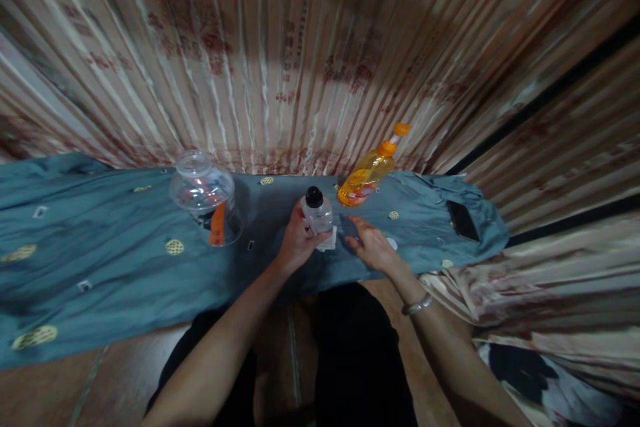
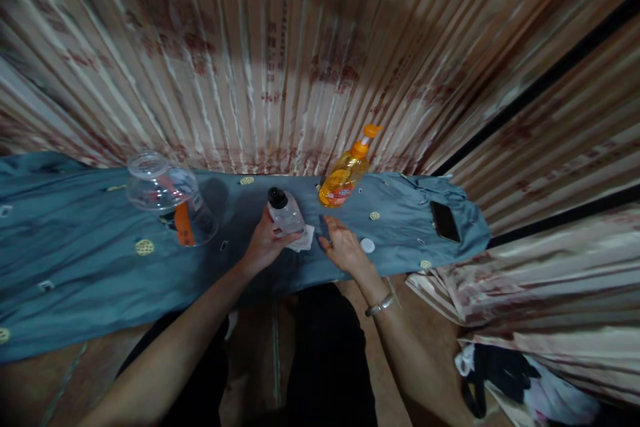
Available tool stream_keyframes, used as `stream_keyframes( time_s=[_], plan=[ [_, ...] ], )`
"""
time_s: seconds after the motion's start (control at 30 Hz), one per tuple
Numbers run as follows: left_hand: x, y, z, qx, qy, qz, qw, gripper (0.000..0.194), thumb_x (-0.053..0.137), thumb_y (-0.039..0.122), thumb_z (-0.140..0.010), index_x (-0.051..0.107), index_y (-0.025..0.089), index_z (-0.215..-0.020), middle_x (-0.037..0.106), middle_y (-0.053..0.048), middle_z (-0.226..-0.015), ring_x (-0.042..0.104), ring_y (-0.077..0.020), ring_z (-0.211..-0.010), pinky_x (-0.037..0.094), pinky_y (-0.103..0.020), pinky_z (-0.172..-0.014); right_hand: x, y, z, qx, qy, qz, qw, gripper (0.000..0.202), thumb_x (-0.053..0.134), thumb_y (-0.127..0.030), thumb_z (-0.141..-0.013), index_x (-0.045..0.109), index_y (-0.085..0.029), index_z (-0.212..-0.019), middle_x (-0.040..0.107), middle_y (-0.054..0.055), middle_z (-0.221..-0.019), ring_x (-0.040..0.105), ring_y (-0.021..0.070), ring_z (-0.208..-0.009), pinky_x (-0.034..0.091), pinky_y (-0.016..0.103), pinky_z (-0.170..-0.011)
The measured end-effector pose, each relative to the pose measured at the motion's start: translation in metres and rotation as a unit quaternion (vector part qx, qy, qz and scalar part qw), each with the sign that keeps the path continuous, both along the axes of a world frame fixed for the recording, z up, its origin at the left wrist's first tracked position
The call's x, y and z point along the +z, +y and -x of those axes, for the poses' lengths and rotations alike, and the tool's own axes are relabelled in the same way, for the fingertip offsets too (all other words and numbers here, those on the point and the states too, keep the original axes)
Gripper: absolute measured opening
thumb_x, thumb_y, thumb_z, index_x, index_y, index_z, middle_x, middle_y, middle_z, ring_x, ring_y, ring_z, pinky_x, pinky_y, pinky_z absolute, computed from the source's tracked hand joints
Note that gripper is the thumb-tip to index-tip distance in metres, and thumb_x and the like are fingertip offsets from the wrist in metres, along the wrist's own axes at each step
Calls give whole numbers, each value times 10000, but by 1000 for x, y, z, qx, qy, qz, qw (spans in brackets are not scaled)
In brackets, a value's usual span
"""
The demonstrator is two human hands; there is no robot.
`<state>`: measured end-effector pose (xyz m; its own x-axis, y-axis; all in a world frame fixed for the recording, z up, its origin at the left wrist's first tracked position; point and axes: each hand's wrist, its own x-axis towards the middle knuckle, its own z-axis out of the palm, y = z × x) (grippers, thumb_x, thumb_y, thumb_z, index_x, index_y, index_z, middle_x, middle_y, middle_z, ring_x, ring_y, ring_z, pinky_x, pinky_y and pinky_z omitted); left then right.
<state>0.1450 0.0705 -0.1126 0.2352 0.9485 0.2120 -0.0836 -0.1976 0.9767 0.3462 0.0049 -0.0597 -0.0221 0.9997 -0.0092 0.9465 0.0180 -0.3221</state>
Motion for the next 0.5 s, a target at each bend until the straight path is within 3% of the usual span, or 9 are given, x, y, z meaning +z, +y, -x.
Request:
stream_keyframes(
  time_s=[0.23, 0.5],
  plan=[
    [5, 1, 5, 3, -27, 17, 999, 869, 953, 411, -608, 492, 236, -1323, 744, -84, -1204, 783, -280, -989, 664, -453, -848, -25, 37, 21, 0, 12, 22, 1000, 491, 598, -110, -956, 607, -89, -1447, 627, 242, -1525, 583, 289, -1468, 464, 419, -1214],
    [6, 9, 24, 67, 14, 8, 998, 982, 984, 315, -565, 478, 266, -1405, 719, -101, -1304, 744, -329, -1138, 636, -485, -931, -40, 38, 26, -22, 79, 10, 997, 228, 705, -124, -881, 746, -175, -1100, 750, 181, -1328, 654, 295, -1367, 495, 415, -1134]
  ],
)
